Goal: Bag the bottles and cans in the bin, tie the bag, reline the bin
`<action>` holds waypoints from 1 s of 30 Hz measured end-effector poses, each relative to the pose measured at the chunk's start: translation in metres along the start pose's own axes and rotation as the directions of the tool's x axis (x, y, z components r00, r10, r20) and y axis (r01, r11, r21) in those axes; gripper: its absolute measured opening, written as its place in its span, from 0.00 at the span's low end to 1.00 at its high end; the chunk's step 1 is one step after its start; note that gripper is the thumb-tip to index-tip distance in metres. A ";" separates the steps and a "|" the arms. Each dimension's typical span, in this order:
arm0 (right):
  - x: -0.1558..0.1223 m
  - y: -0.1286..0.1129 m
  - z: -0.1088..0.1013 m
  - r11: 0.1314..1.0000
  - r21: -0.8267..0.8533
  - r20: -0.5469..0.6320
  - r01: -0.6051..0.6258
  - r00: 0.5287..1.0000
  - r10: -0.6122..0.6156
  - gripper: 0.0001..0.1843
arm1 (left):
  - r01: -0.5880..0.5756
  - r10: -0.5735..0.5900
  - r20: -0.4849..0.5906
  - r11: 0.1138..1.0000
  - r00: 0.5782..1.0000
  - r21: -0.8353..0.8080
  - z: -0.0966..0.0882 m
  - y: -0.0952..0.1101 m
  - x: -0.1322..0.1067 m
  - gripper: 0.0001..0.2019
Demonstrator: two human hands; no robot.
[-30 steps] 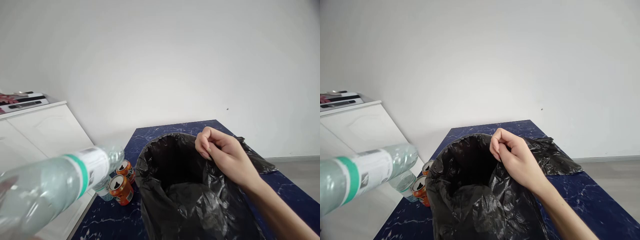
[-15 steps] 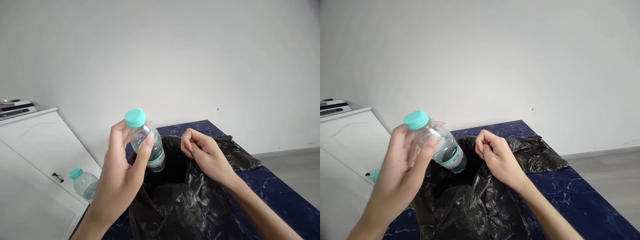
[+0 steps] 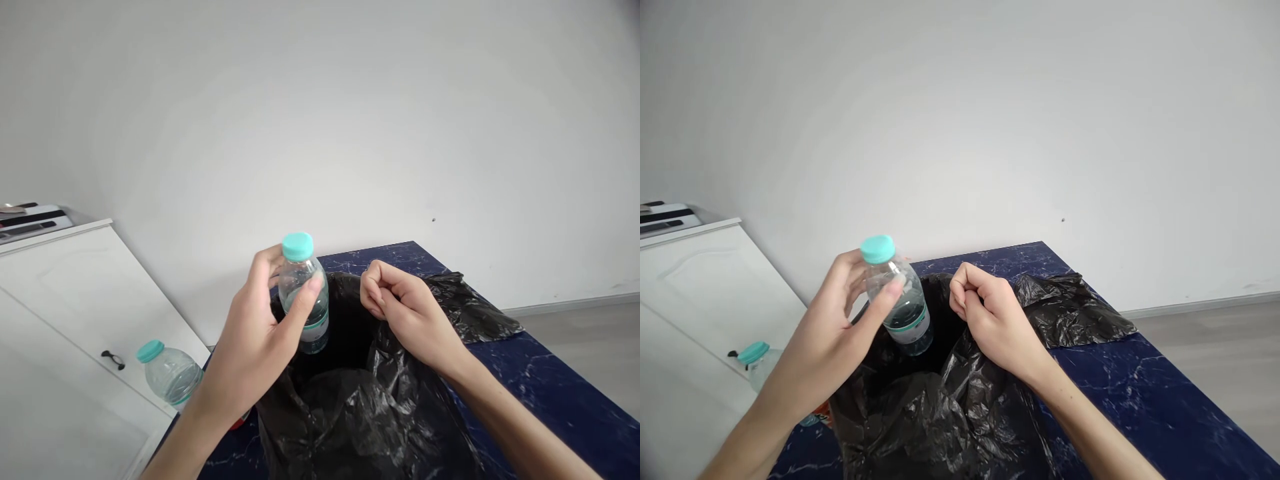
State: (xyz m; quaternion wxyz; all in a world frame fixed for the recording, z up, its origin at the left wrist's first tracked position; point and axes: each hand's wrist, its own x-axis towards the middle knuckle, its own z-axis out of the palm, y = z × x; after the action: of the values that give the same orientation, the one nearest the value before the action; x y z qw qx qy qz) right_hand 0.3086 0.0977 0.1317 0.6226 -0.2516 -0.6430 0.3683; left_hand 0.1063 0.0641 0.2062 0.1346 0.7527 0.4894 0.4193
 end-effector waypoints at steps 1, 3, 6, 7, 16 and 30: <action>0.000 0.000 0.000 1.000 0.001 -0.001 -0.002 1.000 0.002 0.09 | -0.017 0.016 -0.038 0.999 0.999 -0.032 -0.001 0.002 0.000 0.22; 0.000 0.001 0.000 1.000 0.002 -0.002 0.000 1.000 0.000 0.09 | -0.052 0.044 -0.099 0.996 0.994 -0.075 -0.004 0.007 -0.001 0.22; -0.001 0.002 0.000 1.000 0.004 -0.001 0.006 1.000 -0.006 0.09 | -0.027 0.027 0.010 0.999 1.000 -0.025 -0.007 0.012 -0.001 0.23; -0.001 0.002 0.000 1.000 0.005 -0.001 0.008 1.000 -0.008 0.09 | -0.012 0.012 0.089 1.000 0.996 0.009 -0.008 0.012 -0.001 0.23; -0.001 0.002 0.001 1.000 0.021 0.014 -0.021 1.000 0.021 0.09 | -0.055 -0.034 0.419 0.979 0.907 0.197 0.010 -0.015 0.013 0.23; -0.002 0.001 0.000 1.000 0.005 0.005 -0.030 1.000 0.030 0.10 | 0.107 -0.079 -0.111 0.955 0.991 0.277 -0.038 -0.039 -0.033 0.20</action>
State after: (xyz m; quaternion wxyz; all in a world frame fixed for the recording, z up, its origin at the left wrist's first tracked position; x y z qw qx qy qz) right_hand 0.3083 0.0966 0.1300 0.6161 -0.2586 -0.6396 0.3800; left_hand 0.0473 0.0470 0.1893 0.0212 0.7187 0.5853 0.3748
